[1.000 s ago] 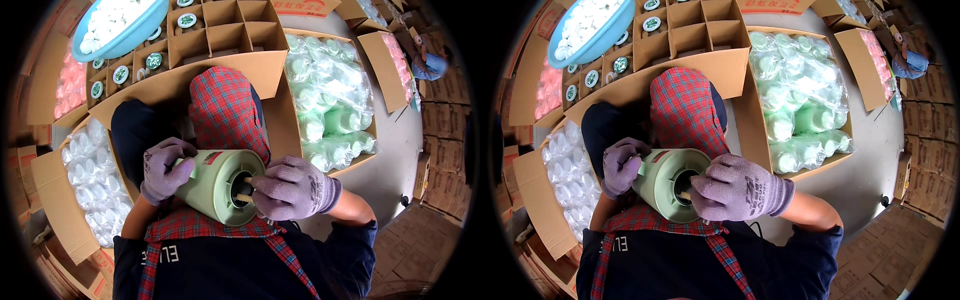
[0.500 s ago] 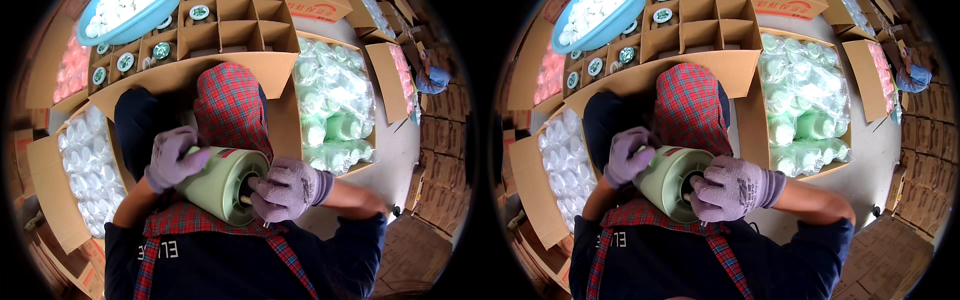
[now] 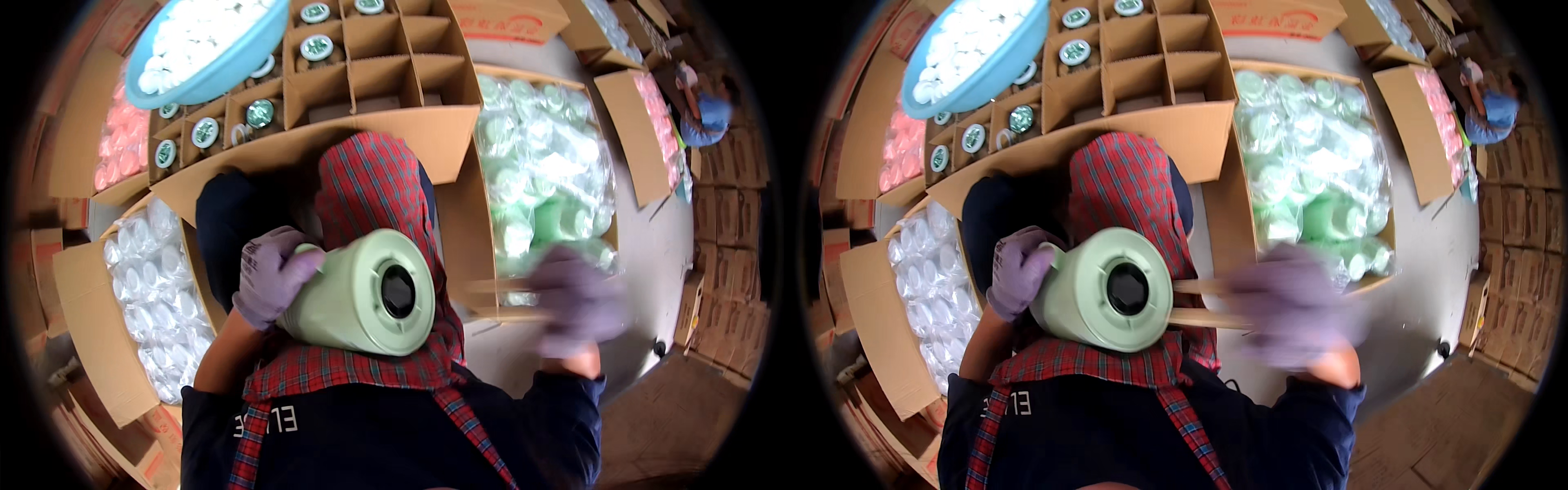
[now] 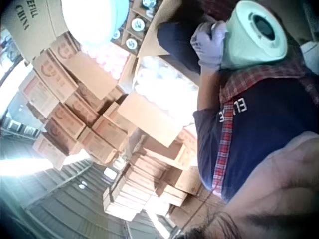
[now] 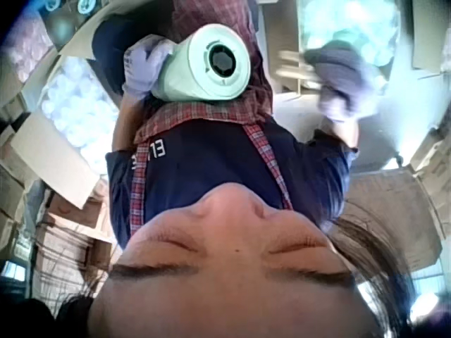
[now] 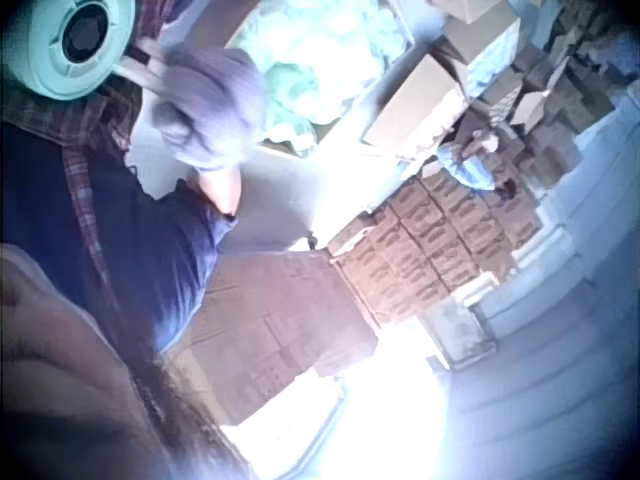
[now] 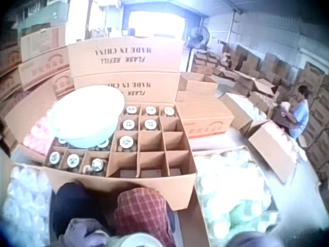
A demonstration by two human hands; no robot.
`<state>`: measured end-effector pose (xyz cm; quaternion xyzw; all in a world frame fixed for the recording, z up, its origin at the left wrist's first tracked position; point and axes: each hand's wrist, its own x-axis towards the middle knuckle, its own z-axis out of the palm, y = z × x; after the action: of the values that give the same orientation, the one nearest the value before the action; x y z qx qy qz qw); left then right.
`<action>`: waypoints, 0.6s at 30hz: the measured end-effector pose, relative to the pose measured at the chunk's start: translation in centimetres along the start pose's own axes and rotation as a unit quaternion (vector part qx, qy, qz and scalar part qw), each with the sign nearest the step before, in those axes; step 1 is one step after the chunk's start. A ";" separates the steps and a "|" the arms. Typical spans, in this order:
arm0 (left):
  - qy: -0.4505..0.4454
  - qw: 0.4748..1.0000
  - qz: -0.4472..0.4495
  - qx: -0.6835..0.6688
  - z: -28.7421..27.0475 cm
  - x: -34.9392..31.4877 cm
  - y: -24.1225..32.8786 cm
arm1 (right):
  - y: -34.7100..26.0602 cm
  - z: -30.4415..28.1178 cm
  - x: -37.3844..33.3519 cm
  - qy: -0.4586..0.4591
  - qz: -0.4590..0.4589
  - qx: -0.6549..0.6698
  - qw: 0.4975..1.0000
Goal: The person assembles light green thermos flasks by inserting metal liners, screwing on lids, and placing stoppers. They then wrap each completed flask in a plastic bag and place it into a cardboard box.
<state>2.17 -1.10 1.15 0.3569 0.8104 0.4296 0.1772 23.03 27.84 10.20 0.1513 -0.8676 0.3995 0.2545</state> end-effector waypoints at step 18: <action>0.115 0.881 0.286 0.359 -6.1 -3.4 -2.1 | 27.7 7.7 4.8 -0.067 0.318 -0.338 0.883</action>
<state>-0.01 -7.84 2.76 0.5601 0.7867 0.1789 -0.1884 3.70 39.19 -8.47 -0.2021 -0.9664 0.1302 0.0908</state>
